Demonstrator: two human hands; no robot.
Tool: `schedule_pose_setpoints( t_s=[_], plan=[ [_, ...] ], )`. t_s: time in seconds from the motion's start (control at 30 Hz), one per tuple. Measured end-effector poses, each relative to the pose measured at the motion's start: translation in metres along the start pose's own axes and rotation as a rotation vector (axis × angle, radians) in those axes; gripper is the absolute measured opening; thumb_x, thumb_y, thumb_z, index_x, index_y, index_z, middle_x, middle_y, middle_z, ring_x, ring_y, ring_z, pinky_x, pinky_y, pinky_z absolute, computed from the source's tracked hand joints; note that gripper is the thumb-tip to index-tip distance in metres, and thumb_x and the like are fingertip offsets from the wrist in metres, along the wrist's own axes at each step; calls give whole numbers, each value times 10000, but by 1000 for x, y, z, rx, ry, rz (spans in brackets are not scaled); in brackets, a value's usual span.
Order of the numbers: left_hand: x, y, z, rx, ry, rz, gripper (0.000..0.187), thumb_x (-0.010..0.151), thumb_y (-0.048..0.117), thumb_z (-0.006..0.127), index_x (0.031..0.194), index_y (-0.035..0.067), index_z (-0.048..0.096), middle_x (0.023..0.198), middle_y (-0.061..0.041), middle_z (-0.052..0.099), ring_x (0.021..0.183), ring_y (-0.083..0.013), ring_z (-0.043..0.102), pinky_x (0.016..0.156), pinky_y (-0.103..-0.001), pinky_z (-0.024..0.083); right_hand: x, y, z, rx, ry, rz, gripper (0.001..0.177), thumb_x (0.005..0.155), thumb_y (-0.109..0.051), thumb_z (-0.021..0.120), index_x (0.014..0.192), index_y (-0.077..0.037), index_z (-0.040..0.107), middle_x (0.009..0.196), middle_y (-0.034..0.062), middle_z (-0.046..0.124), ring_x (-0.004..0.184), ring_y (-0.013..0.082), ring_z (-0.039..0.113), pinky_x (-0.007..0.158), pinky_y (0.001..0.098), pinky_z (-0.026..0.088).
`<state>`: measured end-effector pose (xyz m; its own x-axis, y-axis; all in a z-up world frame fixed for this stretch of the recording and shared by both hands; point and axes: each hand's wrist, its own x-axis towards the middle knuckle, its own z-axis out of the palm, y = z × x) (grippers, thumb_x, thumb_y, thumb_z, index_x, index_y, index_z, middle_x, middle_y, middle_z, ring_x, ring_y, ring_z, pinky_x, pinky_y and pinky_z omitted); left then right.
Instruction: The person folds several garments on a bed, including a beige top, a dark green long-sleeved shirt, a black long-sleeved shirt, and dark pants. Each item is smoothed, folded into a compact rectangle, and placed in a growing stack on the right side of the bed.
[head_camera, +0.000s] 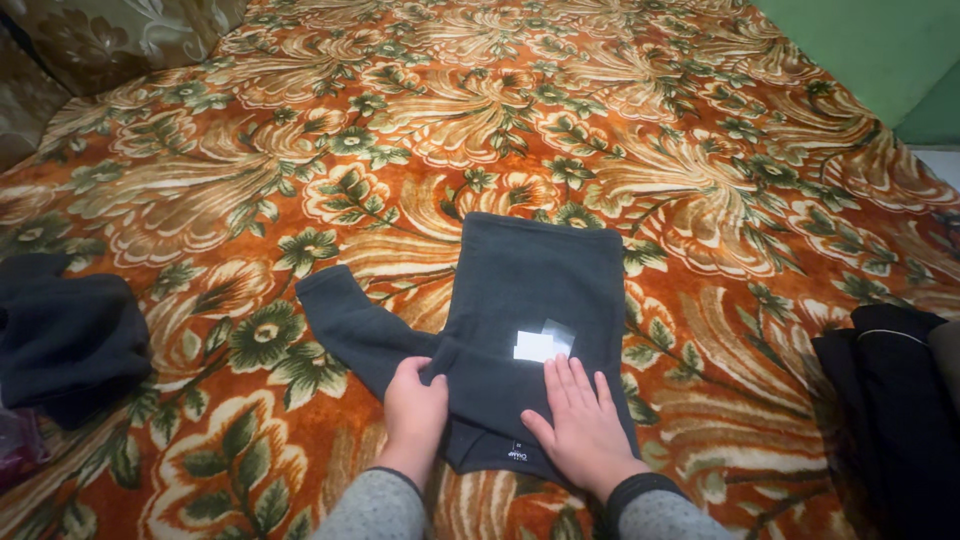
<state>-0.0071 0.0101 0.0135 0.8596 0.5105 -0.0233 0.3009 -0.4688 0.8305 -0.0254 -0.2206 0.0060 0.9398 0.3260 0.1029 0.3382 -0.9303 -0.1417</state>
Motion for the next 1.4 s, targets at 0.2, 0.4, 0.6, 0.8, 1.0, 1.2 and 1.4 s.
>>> schedule_pose_setpoints(
  t_s=[0.2, 0.4, 0.6, 0.8, 1.0, 1.2, 1.4],
  plan=[
    [-30, 29, 31, 399, 19, 734, 487, 812, 139, 575, 1296, 108, 618, 1432, -158, 581, 1332, -322, 516, 1059, -503, 367, 8, 3, 7, -59, 122, -8, 818, 955, -538, 477, 1528, 10, 273, 1626, 209, 293, 1491, 327, 232, 1184, 516, 132],
    [-43, 25, 42, 566, -349, 653, 600, 914, 332, 552, 1495, 205, 472, 1553, -87, 440, 1454, -281, 329, 1167, -526, 184, 10, 17, 10, -147, 9, 148, 849, 947, -608, 435, 1564, -42, 289, 1649, 175, 281, 1503, 290, 215, 1200, 520, 121],
    [-26, 14, 7, 691, -324, 442, 784, 907, 612, 490, 1590, 263, 327, 1690, -14, 238, 1507, -220, 176, 1188, -527, 86, 3, 28, 14, -179, 95, 203, 886, 921, -628, 428, 1562, -32, 290, 1640, 176, 285, 1513, 300, 228, 1177, 523, 134],
    [5, -2, 6, 552, -17, 349, 758, 937, 494, 565, 1539, 101, 321, 1650, -123, 226, 1506, -321, 194, 1175, -556, 183, 11, 6, -3, -108, 252, 30, 809, 926, -562, 503, 1471, 20, 360, 1543, 218, 368, 1458, 337, 298, 1179, 543, 189],
    [80, -37, -29, 210, 289, -276, 691, 779, 237, 773, 1355, -47, 520, 1405, -290, 528, 1255, -460, 547, 1079, -529, 453, 45, -69, 1, 152, 89, -332, 717, 978, -462, 563, 1498, 0, 388, 1566, 205, 390, 1465, 359, 304, 1148, 568, 208],
    [143, -63, -38, -983, -101, -566, 350, 732, 63, 787, 1050, -43, 688, 978, -196, 739, 869, -367, 715, 780, -464, 584, 64, -102, 49, 186, -72, -262, 737, 992, -488, 533, 1516, -13, 327, 1652, 205, 300, 1522, 360, 232, 1151, 572, 159],
    [156, -55, -42, -1003, -98, -263, 296, 748, 8, 661, 1042, 32, 646, 920, -123, 718, 778, -245, 696, 701, -383, 574, 97, -48, 54, 920, -253, 21, 615, 1035, -475, 408, 1531, -117, 467, 1546, 114, 466, 1444, 281, 392, 1160, 484, 317]
  ],
)
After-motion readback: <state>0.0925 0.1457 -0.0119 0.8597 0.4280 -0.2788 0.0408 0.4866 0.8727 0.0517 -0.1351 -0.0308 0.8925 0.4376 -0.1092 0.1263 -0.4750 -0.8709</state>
